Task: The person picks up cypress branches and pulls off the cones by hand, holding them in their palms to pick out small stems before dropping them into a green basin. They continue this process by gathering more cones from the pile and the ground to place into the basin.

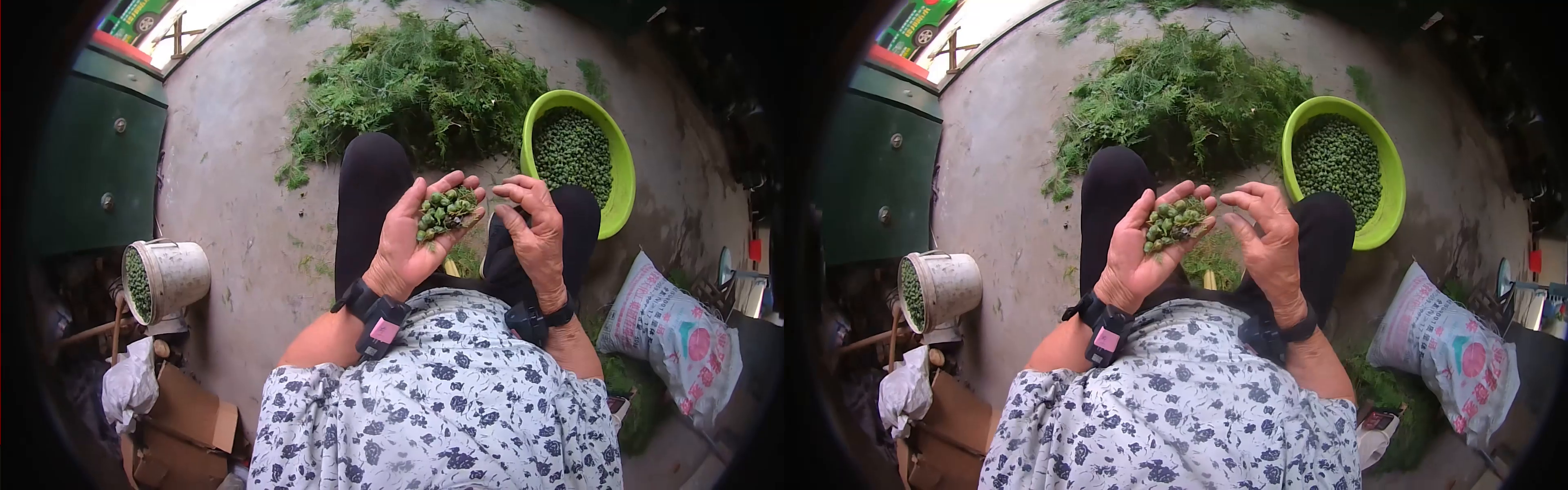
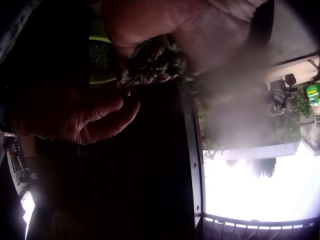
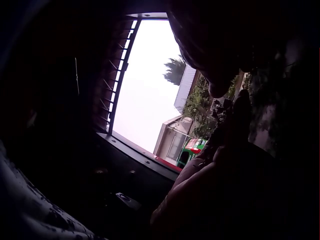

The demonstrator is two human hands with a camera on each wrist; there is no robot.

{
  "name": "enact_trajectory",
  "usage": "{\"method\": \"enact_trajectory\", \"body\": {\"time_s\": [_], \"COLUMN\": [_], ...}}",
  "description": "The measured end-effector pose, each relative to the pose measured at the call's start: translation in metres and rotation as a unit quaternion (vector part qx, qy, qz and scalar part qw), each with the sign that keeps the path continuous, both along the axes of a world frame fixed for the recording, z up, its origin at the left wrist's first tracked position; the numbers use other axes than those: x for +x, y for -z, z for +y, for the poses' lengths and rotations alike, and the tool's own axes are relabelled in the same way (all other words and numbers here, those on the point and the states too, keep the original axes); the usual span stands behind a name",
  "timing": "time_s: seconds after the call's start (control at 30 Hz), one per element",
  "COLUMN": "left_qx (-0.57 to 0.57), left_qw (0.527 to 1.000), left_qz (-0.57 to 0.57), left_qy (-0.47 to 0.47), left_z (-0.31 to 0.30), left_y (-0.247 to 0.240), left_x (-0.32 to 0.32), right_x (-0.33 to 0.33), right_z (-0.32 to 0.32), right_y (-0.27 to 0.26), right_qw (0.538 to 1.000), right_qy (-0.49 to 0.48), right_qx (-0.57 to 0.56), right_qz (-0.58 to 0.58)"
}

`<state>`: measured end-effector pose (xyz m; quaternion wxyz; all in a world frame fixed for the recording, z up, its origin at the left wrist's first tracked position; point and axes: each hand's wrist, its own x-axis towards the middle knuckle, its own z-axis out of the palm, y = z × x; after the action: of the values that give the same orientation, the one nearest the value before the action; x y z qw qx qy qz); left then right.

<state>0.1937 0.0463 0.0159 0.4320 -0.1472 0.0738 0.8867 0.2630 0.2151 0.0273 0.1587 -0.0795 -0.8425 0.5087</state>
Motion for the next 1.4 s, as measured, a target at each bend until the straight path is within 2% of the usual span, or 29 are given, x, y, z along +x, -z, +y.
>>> {"method": "enact_trajectory", "body": {"time_s": [0.07,0.1,0.2,0.23,0.33,0.43,0.63,0.73,0.9,1.0,1.07,1.17,1.2,1.27,1.3,1.4], "left_qx": [0.003,0.005,0.045,0.048,0.058,0.059,0.026,0.007,0.020,-0.047,-0.037,-0.049,-0.058,-0.068,-0.073,-0.056], "left_qw": [1.000,1.000,0.998,0.998,0.998,0.998,0.998,0.999,0.999,0.998,0.998,0.998,0.997,0.996,0.995,0.995], "left_qz": [-0.002,-0.003,-0.038,-0.038,-0.037,-0.034,-0.051,-0.047,-0.032,-0.023,-0.023,-0.030,-0.034,-0.023,-0.018,-0.025], "left_qy": [0.009,0.014,0.018,0.018,0.015,0.015,0.014,0.018,0.032,0.037,0.039,0.039,0.039,0.059,0.070,0.076], "left_z": [0.001,0.002,0.005,0.006,0.007,0.008,0.012,0.014,0.013,0.016,0.016,0.019,0.020,0.018,0.017,0.016], "left_y": [0.009,0.014,0.026,0.029,0.035,0.036,0.033,0.031,0.040,0.032,0.032,0.028,0.027,0.033,0.038,0.046], "left_x": [0.003,0.003,0.006,0.008,0.011,0.012,0.012,0.013,0.014,0.013,0.013,0.012,0.013,0.014,0.014,0.017], "right_x": [0.000,0.000,-0.002,-0.001,0.000,0.002,0.010,0.010,0.005,0.006,0.006,0.011,0.010,0.007,0.006,0.002], "right_z": [-0.008,-0.010,-0.012,-0.013,-0.009,-0.004,0.000,-0.005,-0.004,-0.004,-0.002,0.002,0.002,0.003,0.005,-0.006], "right_y": [-0.005,-0.005,0.010,0.013,0.017,0.022,0.016,0.023,0.025,0.028,0.028,0.028,0.027,0.022,0.024,0.019], "right_qw": [0.997,0.996,0.991,0.991,0.988,0.982,0.990,0.999,0.998,0.996,0.991,0.996,0.977,0.891,0.872,0.928], "right_qy": [-0.058,-0.083,-0.124,-0.125,-0.109,-0.121,-0.106,0.004,-0.039,-0.049,-0.045,0.019,-0.001,-0.039,-0.067,-0.069], "right_qx": [0.017,-0.010,0.044,0.026,0.096,0.110,0.066,-0.029,0.046,0.068,0.107,-0.083,-0.211,-0.453,-0.484,-0.351], "right_qz": [0.044,0.029,0.034,0.031,0.061,0.092,0.069,0.024,0.036,0.042,0.071,0.035,0.027,0.010,-0.031,-0.100]}}
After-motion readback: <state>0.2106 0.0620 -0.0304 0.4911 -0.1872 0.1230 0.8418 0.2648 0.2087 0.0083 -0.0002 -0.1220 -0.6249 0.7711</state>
